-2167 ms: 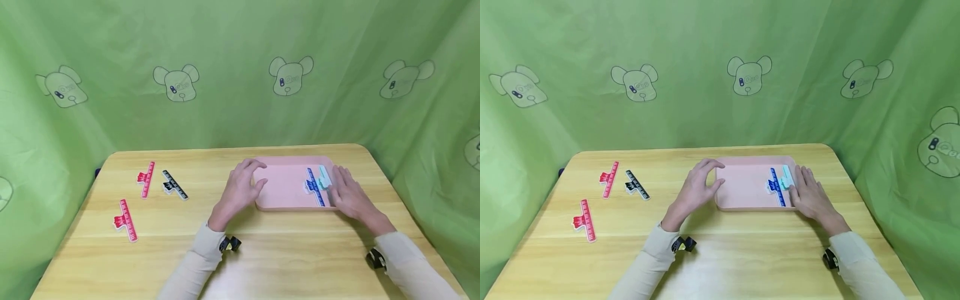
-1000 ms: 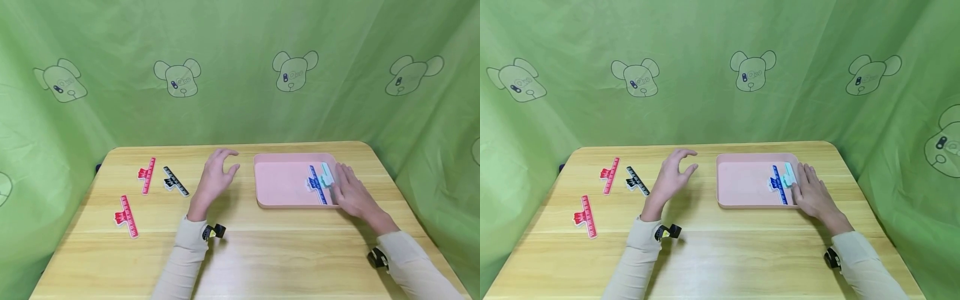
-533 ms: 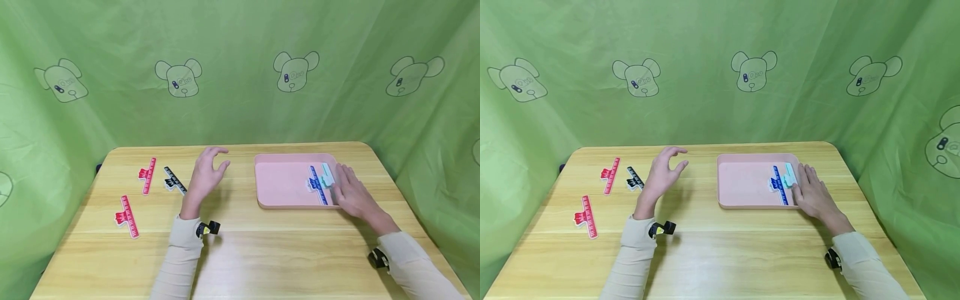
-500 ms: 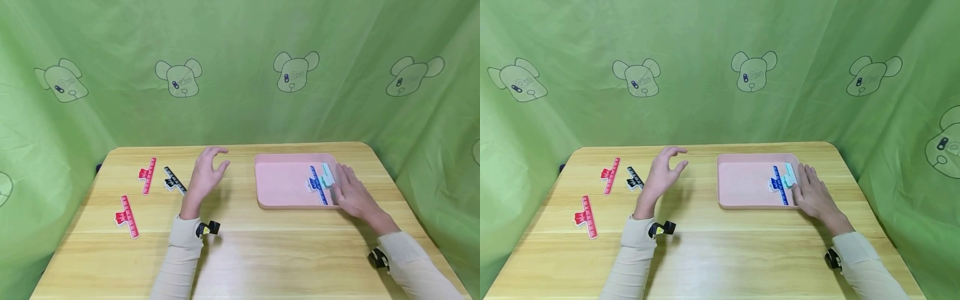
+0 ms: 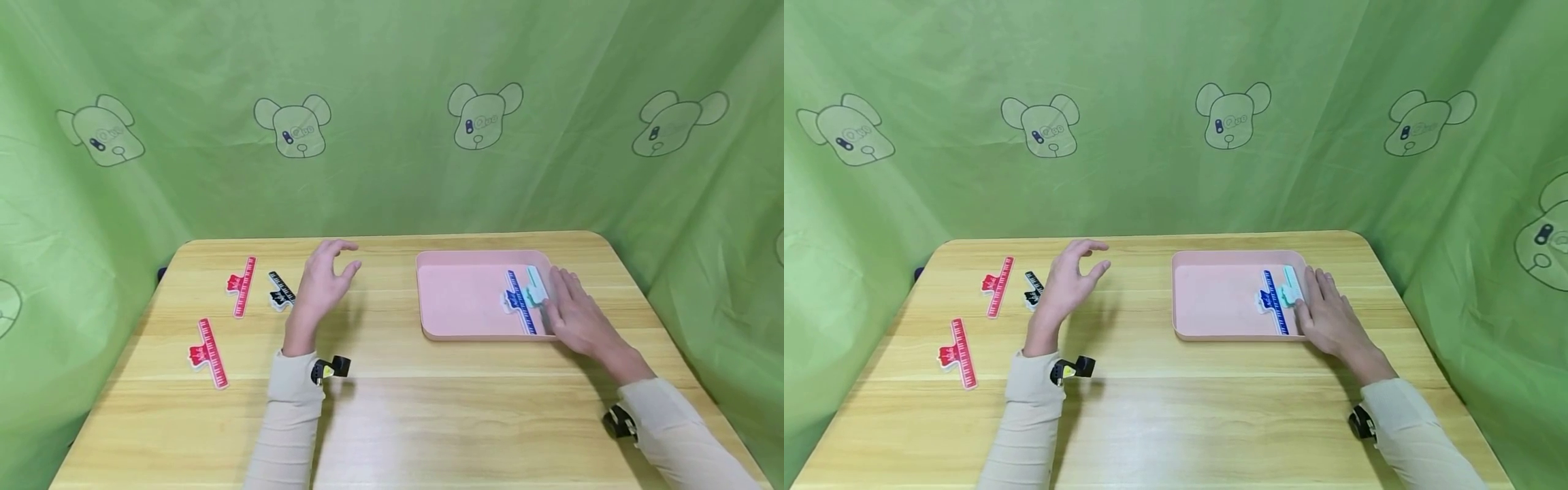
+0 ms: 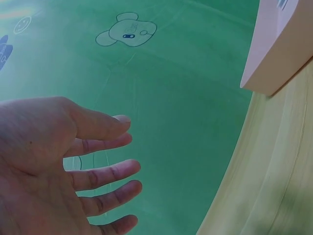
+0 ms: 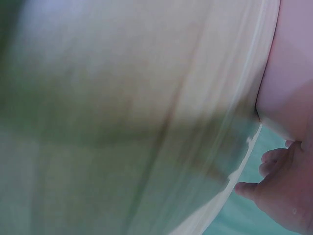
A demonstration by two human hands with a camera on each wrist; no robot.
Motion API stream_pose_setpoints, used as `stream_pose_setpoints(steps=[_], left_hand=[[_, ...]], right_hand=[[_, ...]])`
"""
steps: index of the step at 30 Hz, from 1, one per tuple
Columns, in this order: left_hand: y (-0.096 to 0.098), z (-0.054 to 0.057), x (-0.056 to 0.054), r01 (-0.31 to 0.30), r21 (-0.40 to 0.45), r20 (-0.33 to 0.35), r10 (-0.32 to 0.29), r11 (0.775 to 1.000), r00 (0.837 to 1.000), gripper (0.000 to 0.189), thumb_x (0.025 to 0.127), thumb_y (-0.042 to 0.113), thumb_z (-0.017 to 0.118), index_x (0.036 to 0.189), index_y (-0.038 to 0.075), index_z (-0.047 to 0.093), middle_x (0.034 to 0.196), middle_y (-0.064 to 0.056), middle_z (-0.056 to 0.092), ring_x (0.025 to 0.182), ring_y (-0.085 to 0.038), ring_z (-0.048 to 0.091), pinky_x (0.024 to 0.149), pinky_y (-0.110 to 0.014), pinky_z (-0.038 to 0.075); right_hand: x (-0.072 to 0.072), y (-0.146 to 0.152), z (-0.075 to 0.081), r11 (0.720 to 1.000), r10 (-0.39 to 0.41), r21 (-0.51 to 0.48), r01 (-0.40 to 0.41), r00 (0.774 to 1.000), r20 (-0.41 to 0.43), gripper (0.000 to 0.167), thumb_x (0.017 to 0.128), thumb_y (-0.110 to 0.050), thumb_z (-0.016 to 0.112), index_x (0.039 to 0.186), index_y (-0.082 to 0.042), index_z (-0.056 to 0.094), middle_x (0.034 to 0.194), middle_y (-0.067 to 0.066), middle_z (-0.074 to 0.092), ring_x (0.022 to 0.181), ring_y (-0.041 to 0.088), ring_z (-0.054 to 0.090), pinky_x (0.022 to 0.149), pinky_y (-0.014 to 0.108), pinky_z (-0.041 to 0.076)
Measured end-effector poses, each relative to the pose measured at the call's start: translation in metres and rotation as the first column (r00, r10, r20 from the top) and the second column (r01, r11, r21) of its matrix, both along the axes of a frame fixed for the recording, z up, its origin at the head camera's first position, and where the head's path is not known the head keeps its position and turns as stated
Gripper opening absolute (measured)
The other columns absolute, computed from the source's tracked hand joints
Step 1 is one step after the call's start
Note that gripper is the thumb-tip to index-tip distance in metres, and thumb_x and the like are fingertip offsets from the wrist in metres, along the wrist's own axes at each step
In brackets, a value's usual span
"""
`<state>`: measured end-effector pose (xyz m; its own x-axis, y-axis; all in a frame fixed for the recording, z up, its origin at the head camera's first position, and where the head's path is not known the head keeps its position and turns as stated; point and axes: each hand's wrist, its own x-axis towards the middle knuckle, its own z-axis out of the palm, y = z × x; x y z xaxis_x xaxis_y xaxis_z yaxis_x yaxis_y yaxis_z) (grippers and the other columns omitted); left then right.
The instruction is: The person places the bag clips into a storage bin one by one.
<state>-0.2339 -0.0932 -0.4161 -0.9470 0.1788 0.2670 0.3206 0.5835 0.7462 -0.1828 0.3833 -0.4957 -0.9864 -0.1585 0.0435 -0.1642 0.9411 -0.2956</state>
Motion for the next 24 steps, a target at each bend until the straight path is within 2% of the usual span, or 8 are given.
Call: stream_pose_setpoints(steps=[13, 20, 24], left_hand=[[-0.006, -0.006, -0.004, -0.013, 0.003, 0.023, 0.013, 1.000, 1.000, 0.035, 0.097, 0.015, 0.070, 0.130, 0.004, 0.065, 0.133, -0.016, 0.061, 0.122, -0.034, 0.054, 0.106, -0.050, 0.044], [-0.012, -0.009, -0.006, -0.034, -0.005, 0.047, 0.034, 0.999, 0.998, 0.035, 0.098, 0.015, 0.070, 0.131, 0.004, 0.065, 0.135, -0.015, 0.061, 0.123, -0.034, 0.053, 0.109, -0.051, 0.041], [-0.016, -0.012, -0.008, -0.042, -0.001, 0.062, 0.042, 0.999, 0.997, 0.035, 0.098, 0.015, 0.069, 0.131, 0.005, 0.064, 0.135, -0.015, 0.060, 0.124, -0.034, 0.053, 0.107, -0.050, 0.044]], right_hand=[[0.001, -0.001, 0.000, 1.000, -0.010, -0.001, 0.010, 1.000, 0.018, 0.070, 0.110, -0.031, 0.030, 0.160, 0.004, -0.005, 0.165, 0.035, 0.001, 0.150, 0.055, 0.004, 0.118, 0.070, 0.011], [0.000, 0.000, 0.000, 1.000, 0.000, 0.000, 0.000, 1.000, 0.014, 0.070, 0.110, -0.029, 0.030, 0.160, 0.005, -0.004, 0.164, 0.036, 0.002, 0.150, 0.055, 0.005, 0.119, 0.068, 0.011], [0.000, -0.001, 0.002, 1.000, 0.000, 0.004, 0.000, 1.000, 0.012, 0.070, 0.110, -0.029, 0.030, 0.160, 0.005, -0.004, 0.164, 0.035, 0.003, 0.150, 0.055, 0.005, 0.119, 0.068, 0.010]])
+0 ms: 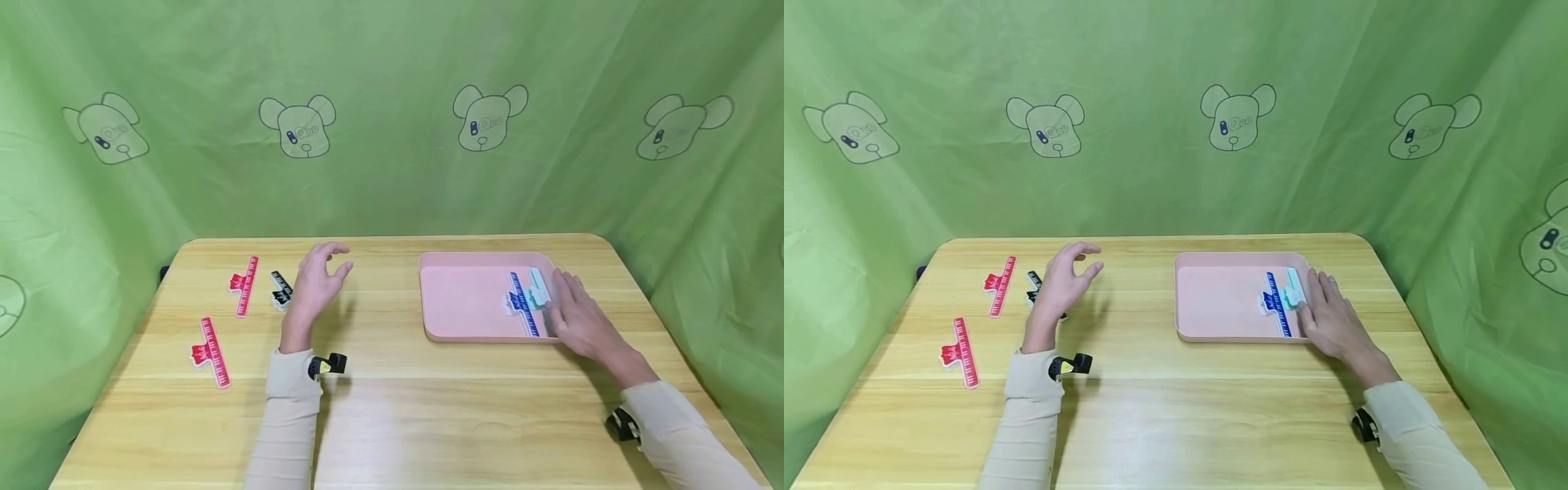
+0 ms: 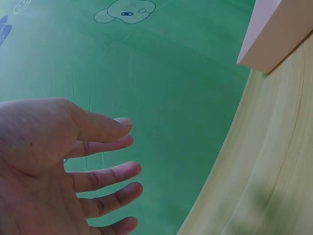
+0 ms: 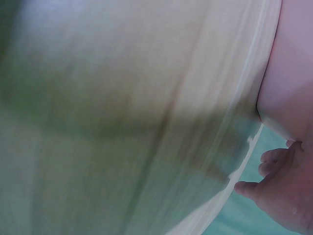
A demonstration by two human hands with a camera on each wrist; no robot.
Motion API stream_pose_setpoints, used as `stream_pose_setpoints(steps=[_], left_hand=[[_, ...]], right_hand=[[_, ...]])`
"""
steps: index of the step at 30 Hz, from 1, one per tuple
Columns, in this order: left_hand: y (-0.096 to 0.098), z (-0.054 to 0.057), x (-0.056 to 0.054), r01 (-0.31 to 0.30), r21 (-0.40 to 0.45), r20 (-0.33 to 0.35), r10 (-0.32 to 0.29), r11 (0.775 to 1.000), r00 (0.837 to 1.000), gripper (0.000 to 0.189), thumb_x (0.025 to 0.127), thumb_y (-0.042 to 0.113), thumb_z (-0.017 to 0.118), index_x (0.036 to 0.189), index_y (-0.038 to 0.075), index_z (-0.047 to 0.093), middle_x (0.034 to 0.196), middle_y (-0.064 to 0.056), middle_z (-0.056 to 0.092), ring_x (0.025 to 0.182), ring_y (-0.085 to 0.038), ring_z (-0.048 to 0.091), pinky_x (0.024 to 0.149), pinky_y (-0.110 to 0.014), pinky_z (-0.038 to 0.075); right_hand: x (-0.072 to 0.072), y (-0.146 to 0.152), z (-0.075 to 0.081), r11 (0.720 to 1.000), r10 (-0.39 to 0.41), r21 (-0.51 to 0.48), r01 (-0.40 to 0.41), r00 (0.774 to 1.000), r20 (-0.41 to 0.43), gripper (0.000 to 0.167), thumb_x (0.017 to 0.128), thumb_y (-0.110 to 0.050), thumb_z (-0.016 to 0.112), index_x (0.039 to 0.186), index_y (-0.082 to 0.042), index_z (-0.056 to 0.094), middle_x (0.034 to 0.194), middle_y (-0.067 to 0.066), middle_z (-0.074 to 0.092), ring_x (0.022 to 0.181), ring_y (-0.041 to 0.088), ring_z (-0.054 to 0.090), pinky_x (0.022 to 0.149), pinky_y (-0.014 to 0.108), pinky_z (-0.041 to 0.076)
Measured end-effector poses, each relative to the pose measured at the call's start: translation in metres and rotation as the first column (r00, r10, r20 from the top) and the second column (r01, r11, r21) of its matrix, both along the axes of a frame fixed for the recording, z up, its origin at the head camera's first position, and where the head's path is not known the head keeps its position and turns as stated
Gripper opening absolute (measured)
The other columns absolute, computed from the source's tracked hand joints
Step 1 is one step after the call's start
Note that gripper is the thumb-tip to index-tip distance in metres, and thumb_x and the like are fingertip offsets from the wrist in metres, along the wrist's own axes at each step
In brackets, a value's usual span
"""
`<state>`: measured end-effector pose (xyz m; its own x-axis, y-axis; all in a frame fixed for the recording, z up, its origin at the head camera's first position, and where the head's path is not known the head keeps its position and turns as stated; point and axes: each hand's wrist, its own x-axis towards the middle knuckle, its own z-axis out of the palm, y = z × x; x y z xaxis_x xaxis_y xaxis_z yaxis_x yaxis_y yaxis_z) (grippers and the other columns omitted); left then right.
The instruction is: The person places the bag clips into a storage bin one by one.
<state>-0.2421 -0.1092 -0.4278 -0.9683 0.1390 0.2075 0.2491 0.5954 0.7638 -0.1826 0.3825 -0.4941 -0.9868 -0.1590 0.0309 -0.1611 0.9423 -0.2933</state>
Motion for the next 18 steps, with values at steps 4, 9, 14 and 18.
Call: stream_pose_setpoints(steps=[4, 9, 14, 18], left_hand=[[-0.003, -0.003, -0.001, 0.000, 0.005, 0.016, 0.000, 1.000, 1.000, 0.036, 0.098, 0.015, 0.069, 0.132, 0.004, 0.063, 0.135, -0.016, 0.060, 0.124, -0.035, 0.053, 0.106, -0.050, 0.044], [-0.007, -0.006, -0.002, -0.008, 0.018, 0.042, 0.007, 1.000, 0.999, 0.036, 0.098, 0.015, 0.069, 0.131, 0.004, 0.063, 0.135, -0.016, 0.059, 0.125, -0.037, 0.052, 0.106, -0.051, 0.044], [-0.009, -0.009, -0.003, -0.014, 0.025, 0.057, 0.013, 1.000, 0.998, 0.037, 0.098, 0.015, 0.069, 0.132, 0.003, 0.063, 0.136, -0.017, 0.058, 0.125, -0.039, 0.052, 0.106, -0.052, 0.044], [-0.011, -0.009, -0.003, -0.023, 0.017, 0.071, 0.022, 1.000, 0.997, 0.036, 0.099, 0.016, 0.069, 0.132, 0.004, 0.063, 0.137, -0.017, 0.058, 0.126, -0.038, 0.052, 0.105, -0.052, 0.045]], right_hand=[[0.001, -0.001, 0.002, 1.000, -0.002, 0.000, 0.002, 1.000, -0.002, 0.070, 0.110, -0.029, 0.030, 0.160, 0.005, -0.004, 0.164, 0.035, 0.004, 0.150, 0.056, 0.006, 0.119, 0.068, 0.011], [0.001, -0.002, 0.003, 1.000, -0.002, -0.004, 0.002, 1.000, -0.001, 0.070, 0.110, -0.029, 0.031, 0.160, 0.005, -0.004, 0.164, 0.036, 0.004, 0.149, 0.056, 0.006, 0.118, 0.069, 0.012], [0.001, -0.001, 0.002, 1.000, 0.001, -0.005, -0.001, 1.000, 0.000, 0.070, 0.110, -0.029, 0.030, 0.160, 0.004, -0.004, 0.164, 0.036, 0.004, 0.149, 0.056, 0.006, 0.118, 0.069, 0.012], [0.001, -0.001, 0.001, 1.000, 0.004, -0.009, -0.004, 1.000, 0.000, 0.070, 0.110, -0.030, 0.030, 0.160, 0.004, -0.004, 0.164, 0.035, 0.003, 0.150, 0.056, 0.006, 0.119, 0.068, 0.011]])
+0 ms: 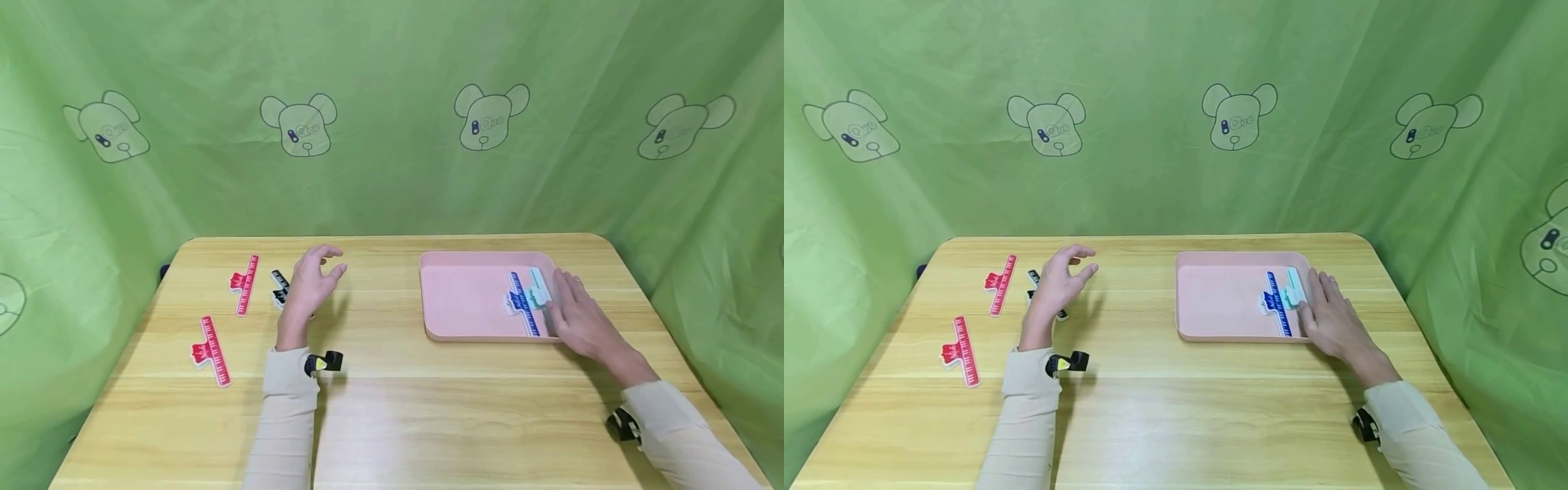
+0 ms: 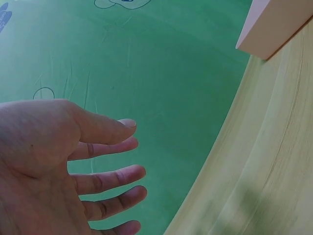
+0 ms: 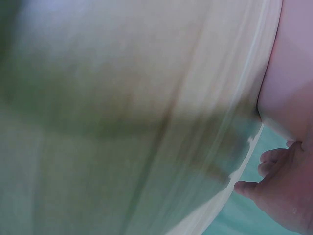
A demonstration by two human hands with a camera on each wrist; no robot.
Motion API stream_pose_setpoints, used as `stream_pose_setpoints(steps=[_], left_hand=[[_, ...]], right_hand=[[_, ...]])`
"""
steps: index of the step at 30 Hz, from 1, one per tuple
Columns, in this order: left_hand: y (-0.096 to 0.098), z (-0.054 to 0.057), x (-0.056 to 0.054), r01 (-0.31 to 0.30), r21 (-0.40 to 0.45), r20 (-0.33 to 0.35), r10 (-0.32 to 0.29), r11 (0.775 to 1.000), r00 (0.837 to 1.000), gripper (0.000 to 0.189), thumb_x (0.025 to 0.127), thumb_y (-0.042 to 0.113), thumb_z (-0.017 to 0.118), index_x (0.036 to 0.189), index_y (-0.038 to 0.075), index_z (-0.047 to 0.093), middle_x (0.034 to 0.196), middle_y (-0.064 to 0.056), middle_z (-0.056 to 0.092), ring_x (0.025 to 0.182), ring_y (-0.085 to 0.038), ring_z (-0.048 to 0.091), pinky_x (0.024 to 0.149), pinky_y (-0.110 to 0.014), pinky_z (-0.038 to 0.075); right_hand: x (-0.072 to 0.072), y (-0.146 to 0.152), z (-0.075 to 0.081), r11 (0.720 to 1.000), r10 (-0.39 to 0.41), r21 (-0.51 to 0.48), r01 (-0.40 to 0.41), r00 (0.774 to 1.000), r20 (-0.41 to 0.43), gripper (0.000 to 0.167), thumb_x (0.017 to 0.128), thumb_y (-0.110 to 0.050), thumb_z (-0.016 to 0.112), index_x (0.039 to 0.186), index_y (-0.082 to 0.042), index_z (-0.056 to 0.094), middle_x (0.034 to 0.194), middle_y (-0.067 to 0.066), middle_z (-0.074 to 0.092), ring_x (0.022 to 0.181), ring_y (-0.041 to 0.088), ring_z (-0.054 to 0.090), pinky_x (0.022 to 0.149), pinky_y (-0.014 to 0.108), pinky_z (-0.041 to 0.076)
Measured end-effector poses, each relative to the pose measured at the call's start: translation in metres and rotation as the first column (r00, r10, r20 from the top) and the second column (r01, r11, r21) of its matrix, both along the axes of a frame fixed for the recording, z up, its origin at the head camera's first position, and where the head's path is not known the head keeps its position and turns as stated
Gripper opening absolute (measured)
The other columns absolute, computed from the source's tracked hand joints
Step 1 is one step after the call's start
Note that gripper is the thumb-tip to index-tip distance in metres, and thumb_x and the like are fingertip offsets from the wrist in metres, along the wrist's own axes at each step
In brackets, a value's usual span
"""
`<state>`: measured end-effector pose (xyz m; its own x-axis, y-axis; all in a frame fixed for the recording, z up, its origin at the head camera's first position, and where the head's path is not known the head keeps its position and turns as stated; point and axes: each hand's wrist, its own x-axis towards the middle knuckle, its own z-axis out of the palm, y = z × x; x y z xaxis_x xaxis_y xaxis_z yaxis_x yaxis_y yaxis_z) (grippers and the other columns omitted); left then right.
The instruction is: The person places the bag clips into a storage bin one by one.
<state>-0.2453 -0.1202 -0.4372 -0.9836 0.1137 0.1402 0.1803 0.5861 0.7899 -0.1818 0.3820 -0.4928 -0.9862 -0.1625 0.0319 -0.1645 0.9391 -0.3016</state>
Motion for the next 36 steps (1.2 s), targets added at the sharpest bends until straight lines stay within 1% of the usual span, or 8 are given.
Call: stream_pose_setpoints(steps=[10, 15, 23, 30, 36], left_hand=[[-0.005, 0.000, 0.000, -0.019, -0.016, 0.027, 0.019, 1.000, 0.999, 0.036, 0.099, 0.017, 0.068, 0.132, 0.004, 0.063, 0.138, -0.019, 0.056, 0.128, -0.041, 0.051, 0.104, -0.053, 0.046], [-0.006, 0.000, 0.000, -0.022, -0.021, 0.038, 0.023, 1.000, 0.999, 0.037, 0.100, 0.016, 0.067, 0.134, 0.003, 0.061, 0.140, -0.020, 0.056, 0.129, -0.042, 0.051, 0.105, -0.055, 0.045], [-0.008, -0.002, 0.000, -0.049, -0.047, 0.056, 0.052, 0.998, 0.997, 0.036, 0.099, 0.016, 0.068, 0.133, 0.003, 0.062, 0.139, -0.020, 0.056, 0.129, -0.041, 0.051, 0.105, -0.055, 0.045], [-0.010, -0.007, -0.001, -0.056, -0.074, 0.068, 0.061, 0.996, 0.996, 0.036, 0.099, 0.016, 0.068, 0.132, 0.003, 0.063, 0.139, -0.022, 0.056, 0.130, -0.042, 0.050, 0.109, -0.057, 0.042], [-0.014, -0.011, -0.003, -0.060, -0.084, 0.087, 0.067, 0.995, 0.994, 0.037, 0.099, 0.016, 0.067, 0.132, 0.002, 0.062, 0.139, -0.024, 0.056, 0.130, -0.042, 0.050, 0.109, -0.057, 0.041]], right_hand=[[0.000, 0.000, 0.001, 1.000, -0.002, -0.010, 0.002, 1.000, 0.010, 0.070, 0.110, -0.031, 0.029, 0.161, 0.003, -0.005, 0.165, 0.035, 0.002, 0.150, 0.056, 0.006, 0.119, 0.068, 0.011], [0.000, 0.000, 0.001, 1.000, -0.004, -0.013, 0.004, 1.000, 0.018, 0.070, 0.110, -0.030, 0.029, 0.160, 0.003, -0.005, 0.164, 0.035, 0.002, 0.150, 0.056, 0.006, 0.119, 0.068, 0.011], [-0.001, 0.001, 0.000, 1.000, 0.000, -0.016, 0.000, 1.000, 0.008, 0.069, 0.110, -0.029, 0.030, 0.161, 0.003, -0.005, 0.165, 0.034, 0.003, 0.150, 0.055, 0.006, 0.119, 0.067, 0.010], [-0.002, 0.000, 0.000, 1.000, 0.002, -0.015, -0.002, 1.000, 0.016, 0.070, 0.110, -0.030, 0.029, 0.161, 0.003, -0.006, 0.165, 0.034, 0.002, 0.150, 0.056, 0.005, 0.119, 0.068, 0.010], [-0.001, 0.000, -0.001, 1.000, -0.004, -0.014, 0.004, 1.000, 0.018, 0.070, 0.110, -0.030, 0.030, 0.161, 0.002, -0.006, 0.165, 0.035, 0.002, 0.150, 0.055, 0.005, 0.119, 0.069, 0.011]])
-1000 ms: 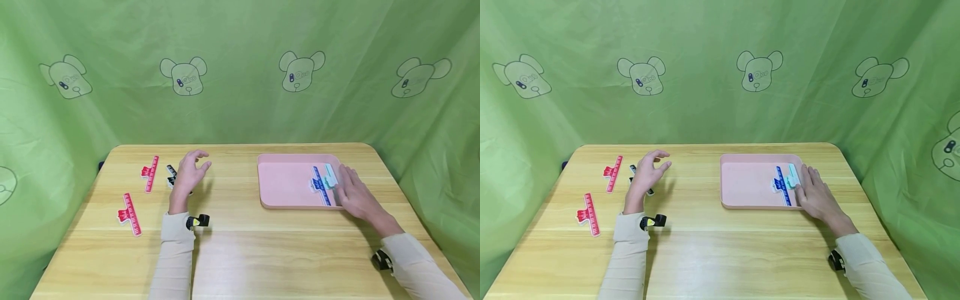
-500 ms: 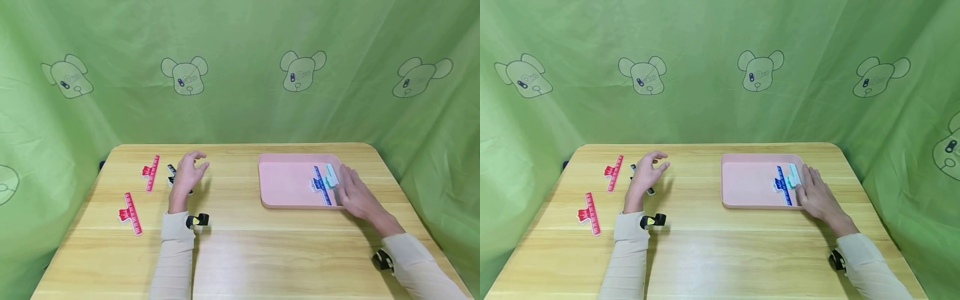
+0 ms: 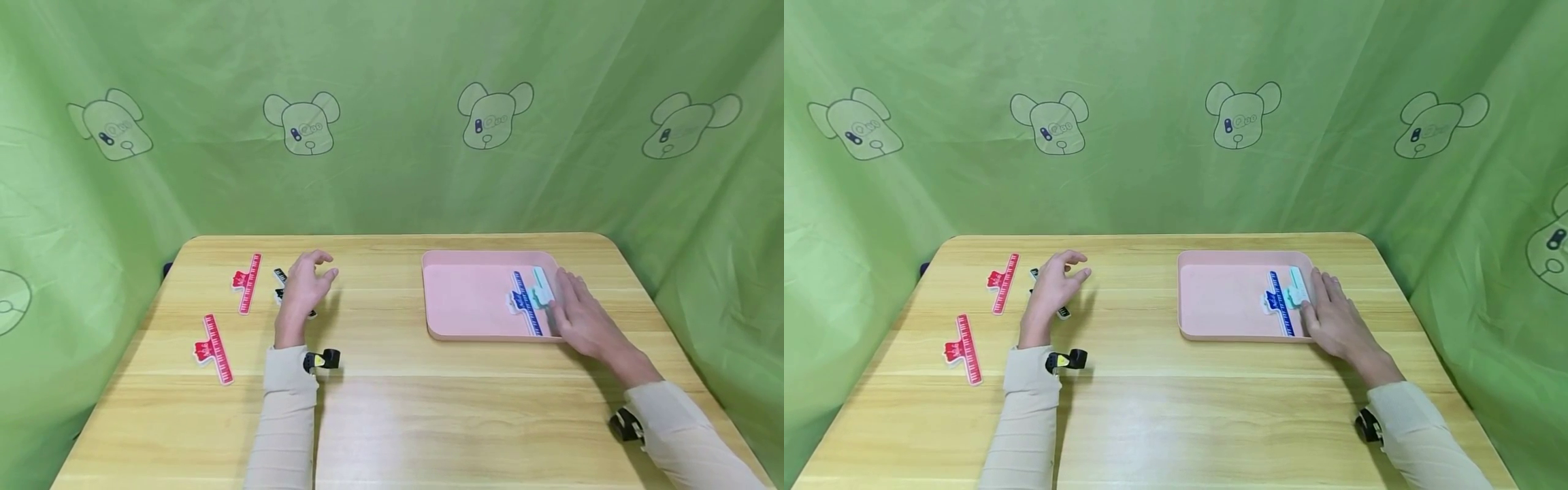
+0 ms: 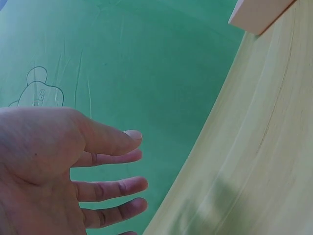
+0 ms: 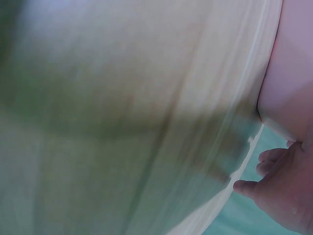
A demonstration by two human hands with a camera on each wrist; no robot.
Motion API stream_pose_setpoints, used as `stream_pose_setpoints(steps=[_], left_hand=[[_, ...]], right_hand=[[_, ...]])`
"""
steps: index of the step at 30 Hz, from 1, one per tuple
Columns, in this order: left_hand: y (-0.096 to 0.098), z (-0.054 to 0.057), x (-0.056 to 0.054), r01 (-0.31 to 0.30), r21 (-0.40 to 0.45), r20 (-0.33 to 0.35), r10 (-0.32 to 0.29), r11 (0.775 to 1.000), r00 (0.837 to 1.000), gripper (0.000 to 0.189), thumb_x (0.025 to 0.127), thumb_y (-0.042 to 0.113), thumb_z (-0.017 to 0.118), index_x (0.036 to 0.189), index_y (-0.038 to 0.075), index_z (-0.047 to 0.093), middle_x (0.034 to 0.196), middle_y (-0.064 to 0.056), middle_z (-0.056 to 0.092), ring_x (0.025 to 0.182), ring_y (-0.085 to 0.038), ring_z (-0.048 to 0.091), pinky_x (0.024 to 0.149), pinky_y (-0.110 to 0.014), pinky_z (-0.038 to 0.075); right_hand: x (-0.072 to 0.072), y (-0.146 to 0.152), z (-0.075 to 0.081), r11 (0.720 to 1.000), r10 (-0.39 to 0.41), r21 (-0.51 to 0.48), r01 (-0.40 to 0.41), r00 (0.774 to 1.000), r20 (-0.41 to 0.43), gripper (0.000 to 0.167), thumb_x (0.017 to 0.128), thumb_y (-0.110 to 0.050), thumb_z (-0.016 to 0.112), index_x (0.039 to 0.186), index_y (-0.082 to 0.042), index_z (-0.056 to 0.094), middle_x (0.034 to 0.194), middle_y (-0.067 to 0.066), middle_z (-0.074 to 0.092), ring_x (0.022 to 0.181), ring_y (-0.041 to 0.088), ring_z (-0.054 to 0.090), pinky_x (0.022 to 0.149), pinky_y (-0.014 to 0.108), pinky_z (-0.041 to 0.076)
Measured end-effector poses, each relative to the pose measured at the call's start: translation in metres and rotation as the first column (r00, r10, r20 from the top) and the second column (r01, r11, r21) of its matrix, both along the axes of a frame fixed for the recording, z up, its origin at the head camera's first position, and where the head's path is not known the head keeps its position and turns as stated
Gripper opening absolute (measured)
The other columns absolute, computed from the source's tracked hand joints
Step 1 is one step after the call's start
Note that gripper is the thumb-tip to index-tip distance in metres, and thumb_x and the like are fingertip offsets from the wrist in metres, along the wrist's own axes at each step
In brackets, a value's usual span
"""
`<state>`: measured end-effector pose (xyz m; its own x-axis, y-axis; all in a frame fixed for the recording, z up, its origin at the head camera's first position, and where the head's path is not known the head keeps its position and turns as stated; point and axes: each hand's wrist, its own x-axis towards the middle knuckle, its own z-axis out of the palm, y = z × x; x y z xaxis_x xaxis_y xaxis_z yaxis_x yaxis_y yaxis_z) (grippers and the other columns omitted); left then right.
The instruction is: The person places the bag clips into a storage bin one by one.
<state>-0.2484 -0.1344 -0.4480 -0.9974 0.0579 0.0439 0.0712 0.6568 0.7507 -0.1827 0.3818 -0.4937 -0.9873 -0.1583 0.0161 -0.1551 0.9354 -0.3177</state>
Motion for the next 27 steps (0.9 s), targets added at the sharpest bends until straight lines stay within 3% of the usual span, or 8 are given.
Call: stream_pose_setpoints(steps=[18, 27], left_hand=[[-0.019, -0.008, -0.001, -0.064, -0.016, 0.084, 0.066, 0.998, 0.994, 0.041, 0.099, 0.020, 0.067, 0.136, 0.004, 0.059, 0.143, -0.024, 0.053, 0.130, -0.044, 0.048, 0.108, -0.063, 0.040], [-0.033, -0.011, 0.001, -0.091, -0.005, 0.111, 0.091, 0.996, 0.990, 0.043, 0.100, 0.020, 0.066, 0.138, 0.004, 0.057, 0.145, -0.026, 0.050, 0.118, -0.044, 0.055, 0.100, -0.060, 0.047]], right_hand=[[0.001, 0.000, 0.000, 1.000, 0.002, -0.010, -0.003, 1.000, -0.008, 0.069, 0.110, -0.029, 0.029, 0.161, 0.003, -0.006, 0.164, 0.036, 0.003, 0.149, 0.056, 0.005, 0.119, 0.069, 0.010], [0.001, 0.000, 0.000, 1.000, 0.003, -0.007, -0.003, 1.000, -0.008, 0.070, 0.110, -0.030, 0.030, 0.161, 0.003, -0.006, 0.164, 0.035, 0.003, 0.149, 0.056, 0.005, 0.119, 0.068, 0.011]])
